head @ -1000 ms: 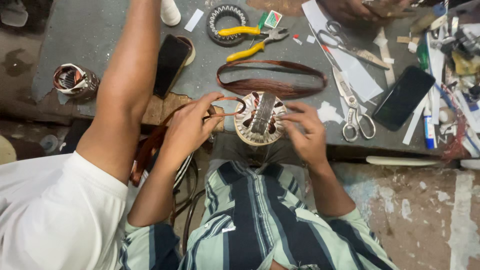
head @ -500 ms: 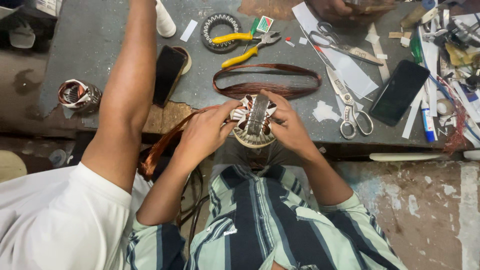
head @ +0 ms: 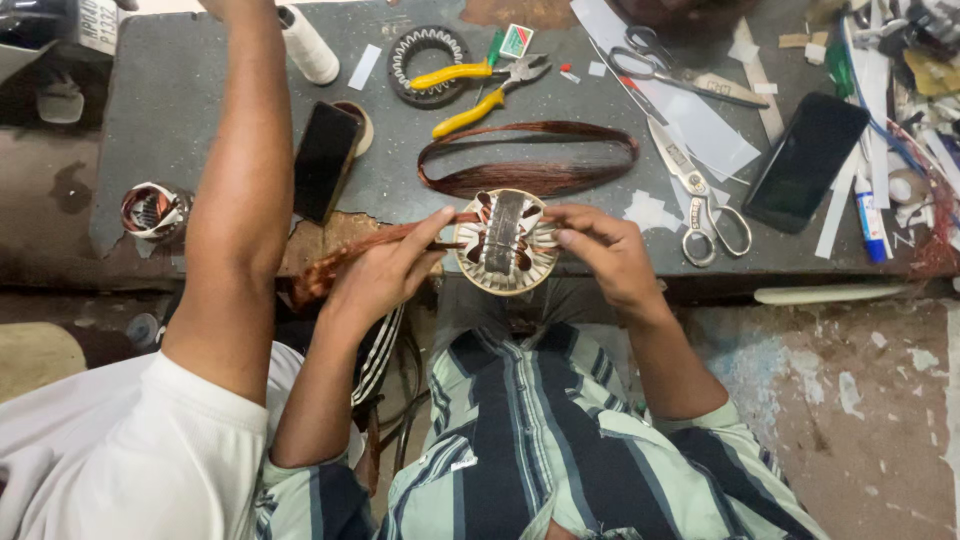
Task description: The person winds copper wire around a motor stator core, carefully threading the wire through slots and adjusting its position. The person also handles a small white paper or tape piece to secure the winding.
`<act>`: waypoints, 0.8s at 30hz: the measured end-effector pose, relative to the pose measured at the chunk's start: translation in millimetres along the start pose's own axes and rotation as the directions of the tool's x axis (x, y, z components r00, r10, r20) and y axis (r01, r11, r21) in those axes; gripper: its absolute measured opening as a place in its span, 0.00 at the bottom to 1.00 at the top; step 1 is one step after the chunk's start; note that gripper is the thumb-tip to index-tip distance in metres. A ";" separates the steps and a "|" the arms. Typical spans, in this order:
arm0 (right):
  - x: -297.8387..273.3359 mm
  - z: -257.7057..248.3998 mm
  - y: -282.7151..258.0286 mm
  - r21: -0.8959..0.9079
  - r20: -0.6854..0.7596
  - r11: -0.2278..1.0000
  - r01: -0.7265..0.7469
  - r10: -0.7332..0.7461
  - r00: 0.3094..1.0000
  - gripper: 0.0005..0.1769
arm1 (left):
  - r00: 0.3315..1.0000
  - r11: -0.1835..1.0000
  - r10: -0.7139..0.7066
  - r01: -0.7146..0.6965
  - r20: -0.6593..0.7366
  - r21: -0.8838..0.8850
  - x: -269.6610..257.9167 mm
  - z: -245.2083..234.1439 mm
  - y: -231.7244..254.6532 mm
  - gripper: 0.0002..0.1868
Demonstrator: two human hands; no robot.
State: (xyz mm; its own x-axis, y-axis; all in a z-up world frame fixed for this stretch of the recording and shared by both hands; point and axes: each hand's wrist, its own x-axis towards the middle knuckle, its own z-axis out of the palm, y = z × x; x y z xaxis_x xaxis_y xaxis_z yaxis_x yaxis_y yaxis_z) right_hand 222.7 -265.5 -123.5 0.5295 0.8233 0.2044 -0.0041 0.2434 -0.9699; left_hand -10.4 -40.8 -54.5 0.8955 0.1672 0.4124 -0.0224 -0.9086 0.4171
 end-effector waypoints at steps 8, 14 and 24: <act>-11.9 -34.5 11.9 0.692 -0.032 0.719 -0.067 0.122 0.992 0.09 | 0.927 0.831 -0.358 0.372 0.113 -0.413 -14.8 27.6 -24.0 0.12; -27.1 -55.5 6.0 0.860 -0.039 0.506 -0.064 0.190 0.981 0.10 | 0.935 0.962 0.270 -0.273 -0.231 0.022 -8.1 53.4 -39.9 0.07; -88.5 -98.6 16.6 0.798 -0.144 0.602 -0.030 0.238 0.961 0.09 | 0.963 0.942 0.162 -0.086 0.217 -0.323 51.4 19.0 -16.4 0.13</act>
State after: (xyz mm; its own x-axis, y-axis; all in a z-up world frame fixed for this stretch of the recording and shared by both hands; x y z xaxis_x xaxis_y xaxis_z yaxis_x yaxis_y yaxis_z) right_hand 259.4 -384.9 -170.7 0.6296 0.7751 -0.0535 -0.6950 0.5312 -0.4845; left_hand 44.5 -24.6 -55.5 0.9548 -0.0692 0.2891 -0.2417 -0.7468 0.6195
